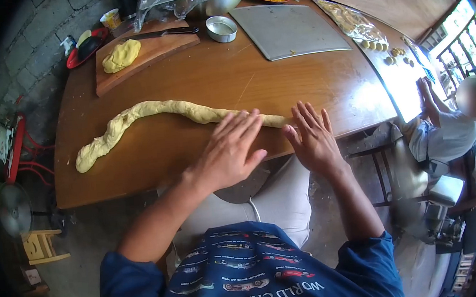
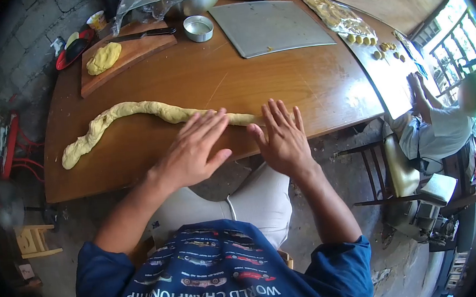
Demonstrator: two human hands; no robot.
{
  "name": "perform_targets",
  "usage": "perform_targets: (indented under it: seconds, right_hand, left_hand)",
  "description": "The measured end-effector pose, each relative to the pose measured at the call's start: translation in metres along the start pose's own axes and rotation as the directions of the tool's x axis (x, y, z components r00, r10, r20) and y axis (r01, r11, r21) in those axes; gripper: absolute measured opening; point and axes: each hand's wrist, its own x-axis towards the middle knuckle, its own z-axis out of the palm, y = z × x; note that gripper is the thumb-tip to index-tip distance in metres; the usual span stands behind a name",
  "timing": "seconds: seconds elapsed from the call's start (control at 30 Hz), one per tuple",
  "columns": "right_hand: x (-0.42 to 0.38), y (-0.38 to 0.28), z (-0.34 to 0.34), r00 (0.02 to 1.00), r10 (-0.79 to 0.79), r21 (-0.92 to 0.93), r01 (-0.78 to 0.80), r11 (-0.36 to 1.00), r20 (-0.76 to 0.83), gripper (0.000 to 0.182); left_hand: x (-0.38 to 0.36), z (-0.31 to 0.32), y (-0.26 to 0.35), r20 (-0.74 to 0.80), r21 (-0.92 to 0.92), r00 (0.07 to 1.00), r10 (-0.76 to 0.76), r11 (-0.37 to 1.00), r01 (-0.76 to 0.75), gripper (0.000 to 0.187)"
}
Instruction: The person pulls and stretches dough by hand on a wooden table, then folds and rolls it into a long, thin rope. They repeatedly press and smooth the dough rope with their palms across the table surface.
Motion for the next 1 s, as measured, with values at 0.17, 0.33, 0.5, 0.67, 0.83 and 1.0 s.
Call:
perform_targets:
  seconds: [0.17,0.33,0.5,0.67,0.83,1.0]
  right_hand:
    - [0.021,-0.008,0.026,0.998,-0.07,0.189,0.067,0.98,0.006,0.071]
    - [0.107,0.038,0.043,0.993,0.108,0.097,-0.103,0.99,-0.045,0.075]
    - [0.174,0.078,0.046,0.907,0.15,0.096,-0.122,0.988,-0.394,0.07]
    - [0.215,0.106,0.054,0.867,0.069,0.086,-0.031,0.996,-0.494,0.058]
    - [0.208,0.099,0.051,0.91,0.106,0.096,-0.073,0.993,-0.401,0.06]
    - [0.154,0.084,0.053,0.959,-0.006,0.049,0.021,0.999,-0.282,0.058]
  left_hand:
    - [0.052,0.039,-0.015,0.022,-0.099,0.999,0.047,0.994,-0.044,0.07]
    - [0.119,0.053,-0.058,0.045,0.089,0.982,-0.184,0.98,0.179,0.069]
    - [0.166,0.062,-0.097,-0.038,0.058,0.947,-0.318,0.946,0.319,0.07]
    - [0.194,0.067,-0.12,-0.199,0.012,0.953,-0.227,0.972,0.234,0.058]
    - [0.18,0.065,-0.113,-0.218,-0.013,0.947,-0.236,0.971,0.239,0.059]
    - [0.139,0.057,-0.091,-0.064,0.085,0.984,-0.165,0.982,0.17,0.066]
